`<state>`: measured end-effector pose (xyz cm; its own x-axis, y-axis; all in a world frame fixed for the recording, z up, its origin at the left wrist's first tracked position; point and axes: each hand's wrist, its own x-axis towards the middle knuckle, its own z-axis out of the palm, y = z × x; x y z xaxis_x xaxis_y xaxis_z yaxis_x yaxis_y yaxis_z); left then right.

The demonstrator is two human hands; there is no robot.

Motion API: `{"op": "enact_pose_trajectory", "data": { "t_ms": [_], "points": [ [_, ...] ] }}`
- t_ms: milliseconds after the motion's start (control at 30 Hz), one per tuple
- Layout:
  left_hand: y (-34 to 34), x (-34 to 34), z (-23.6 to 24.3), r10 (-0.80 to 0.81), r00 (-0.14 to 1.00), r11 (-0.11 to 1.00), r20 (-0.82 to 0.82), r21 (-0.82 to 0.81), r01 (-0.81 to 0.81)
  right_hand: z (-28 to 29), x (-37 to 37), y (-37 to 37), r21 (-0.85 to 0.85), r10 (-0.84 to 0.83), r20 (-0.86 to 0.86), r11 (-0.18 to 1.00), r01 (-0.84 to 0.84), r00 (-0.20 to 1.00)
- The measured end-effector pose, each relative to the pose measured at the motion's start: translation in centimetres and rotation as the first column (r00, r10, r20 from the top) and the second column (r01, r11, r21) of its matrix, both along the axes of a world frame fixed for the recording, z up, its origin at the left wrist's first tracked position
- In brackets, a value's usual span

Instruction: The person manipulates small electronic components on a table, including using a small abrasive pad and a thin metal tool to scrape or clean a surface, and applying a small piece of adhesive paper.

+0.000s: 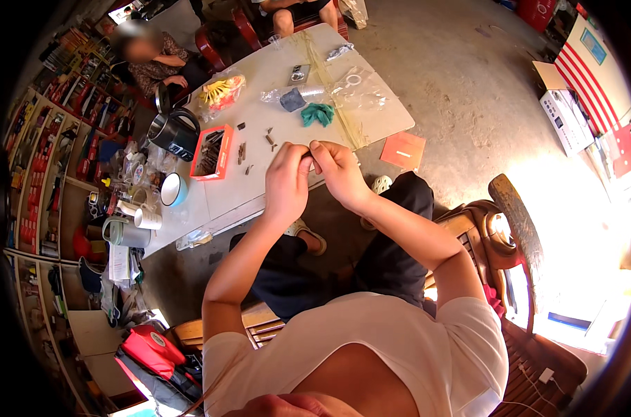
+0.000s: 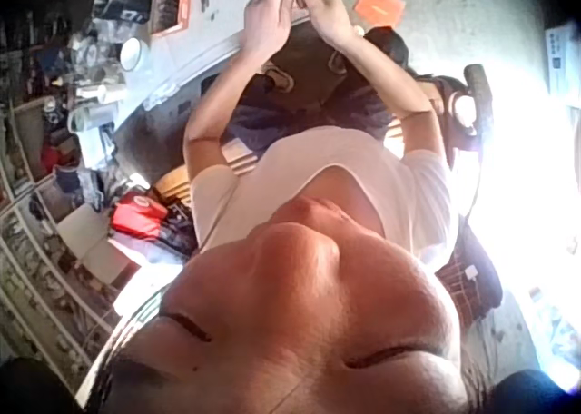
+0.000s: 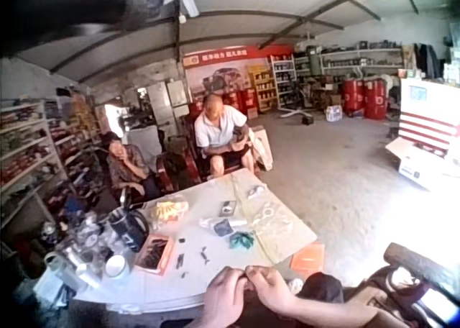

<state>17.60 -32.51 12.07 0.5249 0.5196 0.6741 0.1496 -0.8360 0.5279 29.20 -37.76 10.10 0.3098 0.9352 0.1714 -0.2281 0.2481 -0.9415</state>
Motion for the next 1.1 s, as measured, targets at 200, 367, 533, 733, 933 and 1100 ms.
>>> {"op": "enact_pose_trajectory", "data": {
  "t_ms": [200, 367, 533, 733, 933, 1100],
  "points": [
    [-1.0, -1.1, 1.0, -0.144, 0.931, 0.122, 0.336, -0.927, 0.354, -0.2, 1.8, 0.2, 0.478, -0.342, 0.573, 0.878, 0.036, 0.745],
    [-0.9, 0.3, 0.1, -0.037, 0.996, 0.998, 0.087, -0.046, 0.041, -0.3, -0.1, -0.7, 0.161, -0.132, 0.202, 0.982, 0.100, 0.970],
    [-0.5, -0.9, 0.4, 0.042, 0.994, 0.992, -0.102, 0.124, -0.029, 0.5, 0.1, -1.1, -0.051, 0.152, -0.496, 0.978, -0.204, 0.855],
    [-3.5, -2.2, 2.6, -0.053, 0.941, 0.649, 0.333, -0.705, 0.286, 1.6, -0.2, -2.8, 0.201, 0.393, -0.618, 0.916, -0.346, 0.681],
    [-7.2, -4.1, 6.7, -0.092, 0.943, 0.725, 0.318, -0.628, 0.283, 3.3, -0.3, -5.5, 0.184, 0.397, -0.529, 0.917, -0.355, 0.750],
    [-8.4, -4.7, 7.7, -0.109, 0.967, 0.859, 0.232, -0.467, 0.209, 4.1, -1.2, -6.5, 0.201, 0.347, -0.374, 0.936, -0.290, 0.860]
  ]
}}
